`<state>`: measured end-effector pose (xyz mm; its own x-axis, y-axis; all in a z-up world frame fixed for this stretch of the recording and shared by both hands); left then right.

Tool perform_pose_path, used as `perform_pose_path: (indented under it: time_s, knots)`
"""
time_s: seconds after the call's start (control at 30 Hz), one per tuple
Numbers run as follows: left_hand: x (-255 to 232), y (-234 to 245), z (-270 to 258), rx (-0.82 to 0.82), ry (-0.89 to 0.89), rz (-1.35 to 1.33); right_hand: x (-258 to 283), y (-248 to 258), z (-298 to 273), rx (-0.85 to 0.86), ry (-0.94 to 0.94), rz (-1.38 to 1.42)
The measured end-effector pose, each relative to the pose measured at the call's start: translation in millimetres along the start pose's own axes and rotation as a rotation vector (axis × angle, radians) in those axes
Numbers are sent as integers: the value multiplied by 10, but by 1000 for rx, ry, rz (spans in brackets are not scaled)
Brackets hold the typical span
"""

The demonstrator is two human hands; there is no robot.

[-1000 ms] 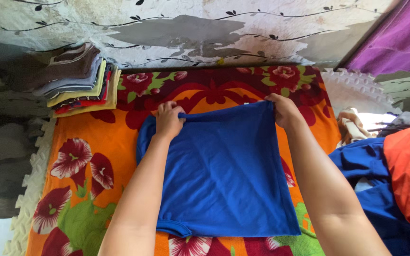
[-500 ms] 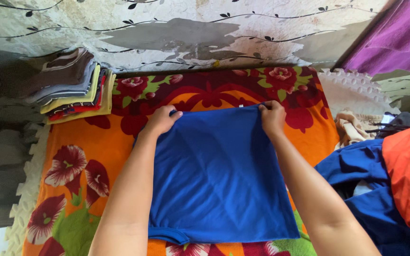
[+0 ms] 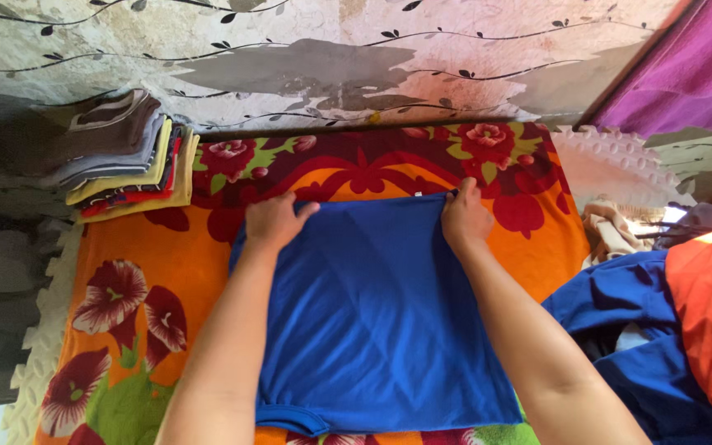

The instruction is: The person folds a blue shirt and an orange sleeveless shirt by hand on a bed, placing each folded item onto a stack of folded laundry.

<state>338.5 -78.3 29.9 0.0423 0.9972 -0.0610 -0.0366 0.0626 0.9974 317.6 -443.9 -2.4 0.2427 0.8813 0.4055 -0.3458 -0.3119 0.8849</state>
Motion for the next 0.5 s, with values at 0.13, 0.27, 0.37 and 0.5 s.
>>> perform_pose_path:
  time_s: [0.13,0.27,0.37,0.5]
  knots:
    - [316,163,97,80,-10,103,191,148,-177,-237,244,46]
    - [788,-25,248,152,100,-11,396,-19,-453,-190,487,200]
    - [1131,-284,312,264,188,-307,515,-143,-588,-22,481,107]
    - [1323,-523,266,277,244,-421,556,-161,-638,172,417,-39]
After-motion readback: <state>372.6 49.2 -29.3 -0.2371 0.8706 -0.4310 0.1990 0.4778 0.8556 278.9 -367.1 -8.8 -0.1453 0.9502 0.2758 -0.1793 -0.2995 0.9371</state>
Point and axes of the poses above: each hand's wrist, its own z-axis towards the middle knuckle, its own y-axis out of the back of the hand, x = y × z, the point moved 3 cm from there along z, towards the middle knuckle, and after that the axes turned 2 degrees about y, right-handed, at the moved point
